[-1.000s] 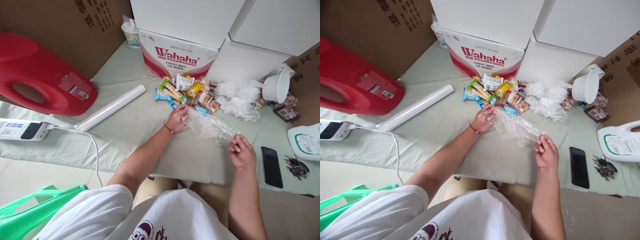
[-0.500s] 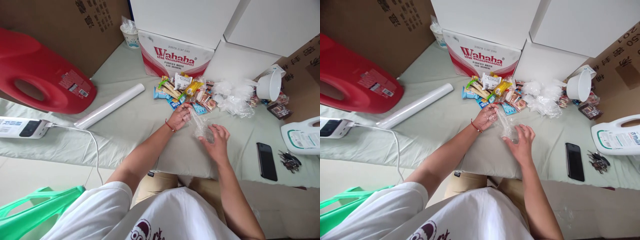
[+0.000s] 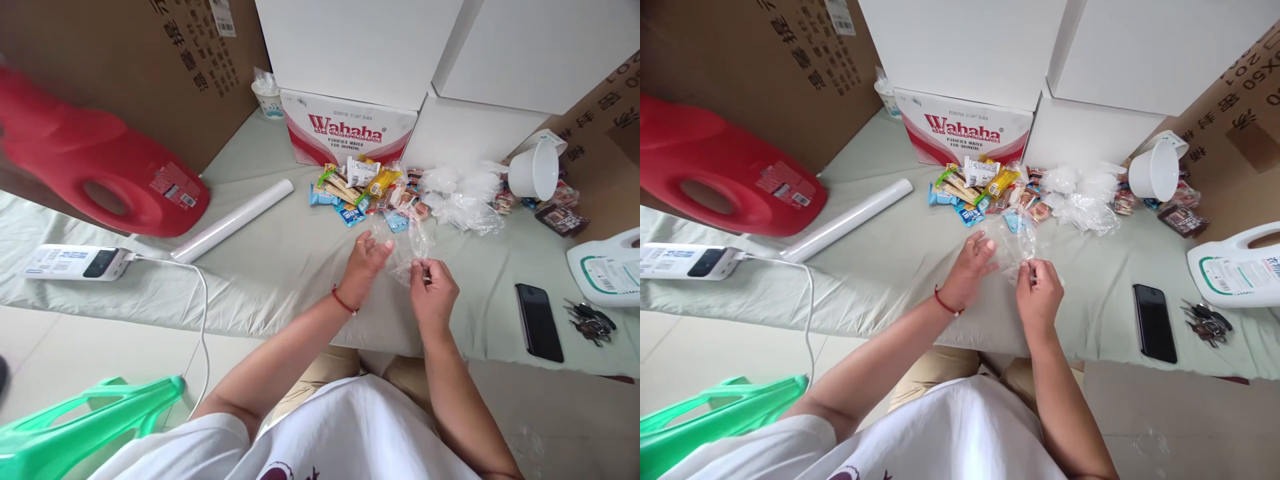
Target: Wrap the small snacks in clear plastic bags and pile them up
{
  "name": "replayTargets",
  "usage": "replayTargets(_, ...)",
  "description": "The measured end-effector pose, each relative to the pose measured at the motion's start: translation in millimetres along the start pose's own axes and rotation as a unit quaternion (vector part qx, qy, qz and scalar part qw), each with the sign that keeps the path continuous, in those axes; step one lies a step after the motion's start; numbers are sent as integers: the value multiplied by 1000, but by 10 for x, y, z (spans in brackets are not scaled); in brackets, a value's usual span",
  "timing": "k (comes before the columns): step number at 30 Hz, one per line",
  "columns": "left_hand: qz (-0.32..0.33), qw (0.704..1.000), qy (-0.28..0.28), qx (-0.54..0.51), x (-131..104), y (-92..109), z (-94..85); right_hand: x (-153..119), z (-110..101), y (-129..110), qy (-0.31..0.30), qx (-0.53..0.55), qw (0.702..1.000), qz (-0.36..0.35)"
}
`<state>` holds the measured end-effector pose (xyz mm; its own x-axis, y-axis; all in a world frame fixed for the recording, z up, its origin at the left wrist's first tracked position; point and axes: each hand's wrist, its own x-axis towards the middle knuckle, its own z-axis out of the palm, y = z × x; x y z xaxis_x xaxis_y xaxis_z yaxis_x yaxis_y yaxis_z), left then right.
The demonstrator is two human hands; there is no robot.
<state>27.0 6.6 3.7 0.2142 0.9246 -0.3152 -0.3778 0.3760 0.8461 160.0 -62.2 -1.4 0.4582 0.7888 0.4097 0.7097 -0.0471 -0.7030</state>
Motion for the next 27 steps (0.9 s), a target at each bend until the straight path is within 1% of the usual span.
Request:
replayTargets(3,10,999,1,36,-140,-183,27,-141,33,-112,-53,28,998,-1)
replayTargets(4,14,999,9,41,-147,-230,27,-185,40,-133,-73,49,996,15)
replayTargets(6,15,998,31,44,-128,-280,5,-241,32,-143,-109,124,983,83)
replayTargets(8,7,998,50,33,-97,-266,-52,-238,-21,-116,-123,226,949,182)
replayTargets(11,0,997,75,0,-57,-161,-194,-123,-182,-38,-121,348,878,307)
replayTargets(13,-5,996,92,4,-25,-65,-316,-1,-320,18,-143,381,841,358)
replayTargets(14,-11,996,92,18,-5,-14,-384,65,-390,48,-161,385,827,377)
replayTargets(15,-20,996,80,39,18,39,-457,133,-457,80,-184,382,817,391)
replayTargets(16,-34,996,55,63,44,95,-534,202,-519,118,-206,375,810,402)
replayTargets(18,-75,991,-21,109,105,211,-694,338,-614,218,-245,353,802,415)
replayTargets(20,-122,977,-94,144,178,324,-850,467,-658,352,-272,327,802,418)
replayTargets(21,-140,970,-118,159,221,374,-920,522,-656,427,-282,313,805,417)
replayTargets(22,-148,965,-128,174,266,418,-983,569,-638,500,-291,298,809,414)
replayTargets(23,-148,962,-124,192,312,455,-1037,604,-605,569,-297,283,815,409)
replayTargets(24,-139,961,-105,214,356,486,-1079,627,-561,627,-299,270,822,402)
replayTargets(25,-117,960,-70,244,392,511,-1109,638,-510,672,-297,261,830,393)
replayTargets(26,-81,955,-21,283,417,532,-1127,639,-455,702,-294,257,838,382)
replayTargets(27,-25,943,39,330,428,549,-1131,633,-401,719,-289,259,843,372)
